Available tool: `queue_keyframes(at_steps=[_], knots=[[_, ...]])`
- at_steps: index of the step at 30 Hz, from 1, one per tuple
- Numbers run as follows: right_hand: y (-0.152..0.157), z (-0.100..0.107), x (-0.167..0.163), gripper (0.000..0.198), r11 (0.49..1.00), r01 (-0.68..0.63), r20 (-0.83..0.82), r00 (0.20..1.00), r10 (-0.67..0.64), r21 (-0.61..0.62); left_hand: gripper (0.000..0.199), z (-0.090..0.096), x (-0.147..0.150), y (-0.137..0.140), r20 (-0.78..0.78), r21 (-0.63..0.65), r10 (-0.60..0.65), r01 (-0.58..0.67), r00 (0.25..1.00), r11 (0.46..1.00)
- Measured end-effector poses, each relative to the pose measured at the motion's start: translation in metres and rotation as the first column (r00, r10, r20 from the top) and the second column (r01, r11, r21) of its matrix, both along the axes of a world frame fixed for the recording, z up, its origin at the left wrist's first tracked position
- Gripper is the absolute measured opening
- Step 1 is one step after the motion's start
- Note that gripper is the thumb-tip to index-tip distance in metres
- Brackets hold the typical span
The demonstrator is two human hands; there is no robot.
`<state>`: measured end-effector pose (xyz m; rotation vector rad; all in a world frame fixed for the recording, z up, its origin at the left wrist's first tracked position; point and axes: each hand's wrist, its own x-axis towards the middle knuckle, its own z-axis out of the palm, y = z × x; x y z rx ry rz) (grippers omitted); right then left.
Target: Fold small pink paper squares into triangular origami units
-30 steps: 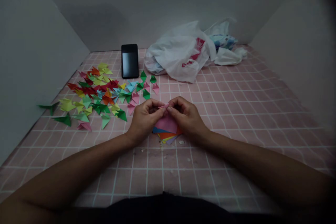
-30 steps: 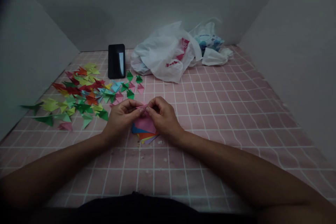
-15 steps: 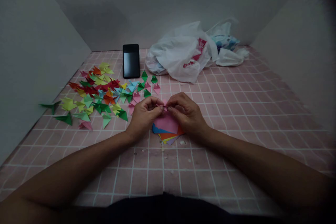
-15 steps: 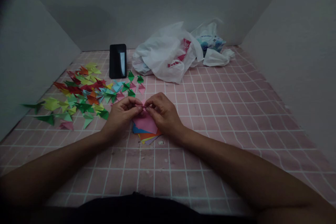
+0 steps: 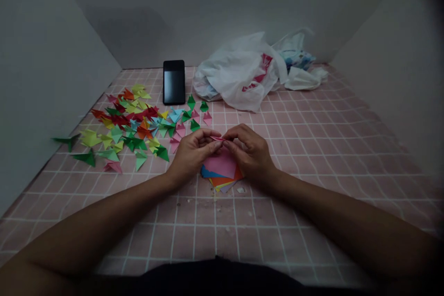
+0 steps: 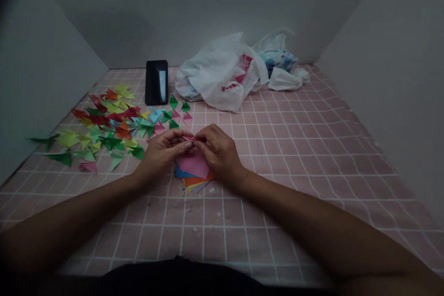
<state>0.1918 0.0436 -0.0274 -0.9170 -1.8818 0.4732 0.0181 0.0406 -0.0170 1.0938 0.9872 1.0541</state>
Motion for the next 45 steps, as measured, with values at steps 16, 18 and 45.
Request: queue_keyframes(at_steps=[16,18,45], knots=[[-0.003,0.000,-0.001,0.006,0.972,0.017,-0.075,0.997,-0.035,-0.233,0.010,0.004,-0.005,0.002,-0.335,0.415,0.218,-0.064,0.917,0.908],[-0.003,0.001,-0.001,0.006,0.969,0.011,-0.082,0.996,-0.032,-0.246,0.009,0.004,-0.006,0.002,-0.341,0.436,0.217,-0.051,0.914,0.899],[-0.007,0.009,-0.005,0.017,0.872,-0.094,-0.272,0.961,-0.046,-0.481,0.013,0.005,-0.009,0.009,-0.360,0.367,0.097,0.045,0.928,0.929]])
